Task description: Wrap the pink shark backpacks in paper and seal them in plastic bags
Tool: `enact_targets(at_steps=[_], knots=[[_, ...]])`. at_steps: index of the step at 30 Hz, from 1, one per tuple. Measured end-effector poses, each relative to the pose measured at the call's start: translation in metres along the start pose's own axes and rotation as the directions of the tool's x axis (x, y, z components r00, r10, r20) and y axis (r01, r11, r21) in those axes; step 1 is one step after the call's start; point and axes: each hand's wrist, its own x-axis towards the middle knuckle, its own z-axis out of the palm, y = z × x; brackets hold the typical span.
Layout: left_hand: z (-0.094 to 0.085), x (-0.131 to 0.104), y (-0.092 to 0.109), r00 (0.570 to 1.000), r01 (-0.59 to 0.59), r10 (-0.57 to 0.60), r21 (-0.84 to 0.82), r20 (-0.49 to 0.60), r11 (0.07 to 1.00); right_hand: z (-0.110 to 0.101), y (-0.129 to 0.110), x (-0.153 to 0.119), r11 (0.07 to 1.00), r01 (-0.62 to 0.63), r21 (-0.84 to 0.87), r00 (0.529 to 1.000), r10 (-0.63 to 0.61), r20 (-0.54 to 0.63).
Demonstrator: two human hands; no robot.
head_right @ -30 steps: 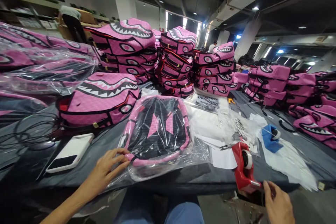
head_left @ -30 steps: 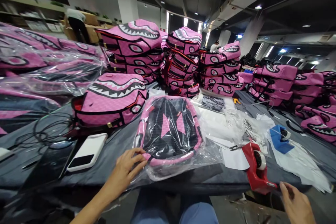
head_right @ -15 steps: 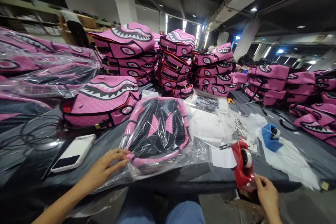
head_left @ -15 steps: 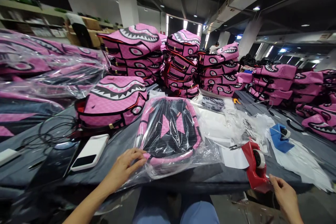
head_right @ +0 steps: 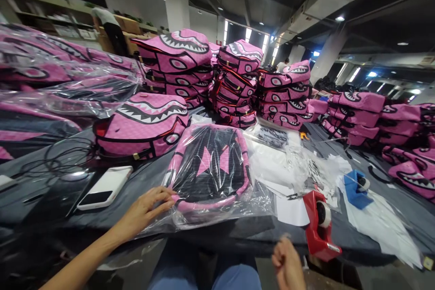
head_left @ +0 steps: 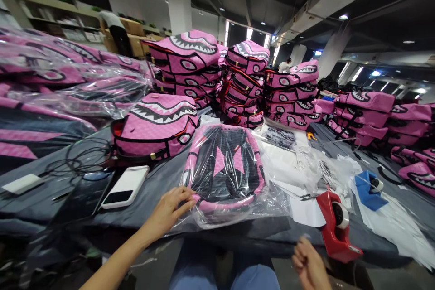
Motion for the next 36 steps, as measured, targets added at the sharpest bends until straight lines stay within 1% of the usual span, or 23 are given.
enact_targets(at_steps=[2,3,5,6,7,8,9,10,11,12,14,17,19,20,22,25,28,29,31,33,34,35,36], knots=[[0.0,0.001,0.001,1.0,-0.004,0.004,-0.005,0.006,1.0,0.063,-0.018,-0.005,0.987,0.08,-0.139,0.952,-0.034,0.304],[0.0,0.001,0.002,1.0,-0.006,0.006,-0.002,0.007,1.0,0.095,-0.031,-0.006,0.949,0.225,-0.22,0.87,-0.094,0.484],[0.0,0.002,0.005,1.0,-0.007,0.007,0.015,0.01,1.0,0.157,-0.06,-0.005,0.753,0.593,-0.285,0.588,-0.164,0.792],[0.0,0.002,0.006,1.0,-0.007,0.006,0.025,0.012,1.0,0.187,-0.073,-0.002,0.632,0.739,-0.234,0.405,-0.139,0.904],[0.0,0.002,0.006,1.0,-0.005,0.005,0.035,0.012,0.999,0.214,-0.082,0.003,0.535,0.832,-0.147,0.232,-0.095,0.968],[0.0,0.002,0.007,1.0,-0.002,0.002,0.042,0.009,0.999,0.24,-0.087,0.01,0.454,0.887,-0.08,0.106,-0.031,0.994],[0.0,0.002,0.008,1.0,0.002,-0.002,0.047,0.003,0.999,0.263,-0.089,0.018,0.369,0.928,-0.046,0.042,0.02,0.999],[0.001,0.001,0.008,1.0,0.007,-0.006,0.05,-0.005,0.999,0.282,-0.088,0.026,0.29,0.956,-0.041,0.019,0.079,0.997],[0.002,0.001,0.008,1.0,0.011,-0.01,0.053,-0.011,0.999,0.298,-0.085,0.035,0.217,0.974,-0.067,0.039,0.133,0.99],[0.003,0.001,0.008,1.0,0.013,-0.013,0.054,-0.017,0.998,0.31,-0.081,0.044,0.156,0.981,-0.115,0.086,0.179,0.98],[0.004,0.0,0.009,1.0,0.014,-0.013,0.052,-0.022,0.999,0.321,-0.078,0.06,0.095,0.965,-0.243,0.214,0.247,0.945],[0.004,0.001,0.01,1.0,0.011,-0.01,0.044,-0.023,0.999,0.315,-0.085,0.072,0.078,0.905,-0.419,0.398,0.199,0.896],[0.004,0.001,0.009,1.0,0.009,-0.008,0.041,-0.024,0.999,0.303,-0.091,0.067,0.055,0.872,-0.486,0.48,0.095,0.872],[0.004,0.002,0.009,1.0,0.009,-0.008,0.041,-0.025,0.999,0.297,-0.091,0.061,0.049,0.867,-0.497,0.495,0.05,0.868],[0.005,0.002,0.008,1.0,0.01,-0.009,0.043,-0.021,0.999,0.289,-0.083,0.045,0.053,0.883,-0.466,0.465,0.031,0.885],[0.007,0.001,0.01,1.0,0.024,-0.023,0.059,-0.007,0.998,0.292,-0.057,0.024,0.026,0.898,-0.438,0.433,0.114,0.894],[0.006,-0.001,0.012,0.999,0.044,-0.044,0.099,-0.002,0.994,0.303,-0.035,0.018,-0.016,0.868,-0.496,0.492,0.163,0.856],[0.004,-0.001,0.011,0.999,0.049,-0.05,0.099,0.005,0.994,0.303,-0.032,0.02,0.006,0.867,-0.499,0.492,0.154,0.857],[-0.004,0.002,0.003,0.997,0.079,-0.079,0.01,-0.006,0.997,0.291,-0.029,0.023,0.118,0.886,-0.449,0.446,0.054,0.893],[-0.015,0.009,-0.013,0.982,0.149,-0.163,-0.141,-0.097,0.979,0.258,-0.029,0.027,0.286,0.896,-0.34,0.402,-0.197,0.894],[-0.021,0.013,-0.023,0.962,0.186,-0.219,-0.201,-0.161,0.962,0.236,-0.029,0.03,0.358,0.887,-0.293,0.422,-0.367,0.829],[-0.025,0.018,-0.033,0.936,0.219,-0.272,-0.234,-0.222,0.947,0.212,-0.03,0.035,0.429,0.852,-0.299,0.504,-0.521,0.689],[-0.028,0.022,-0.042,0.913,0.247,-0.309,-0.243,-0.266,0.938,0.188,-0.03,0.042,0.519,0.775,-0.359,0.63,-0.605,0.486]])
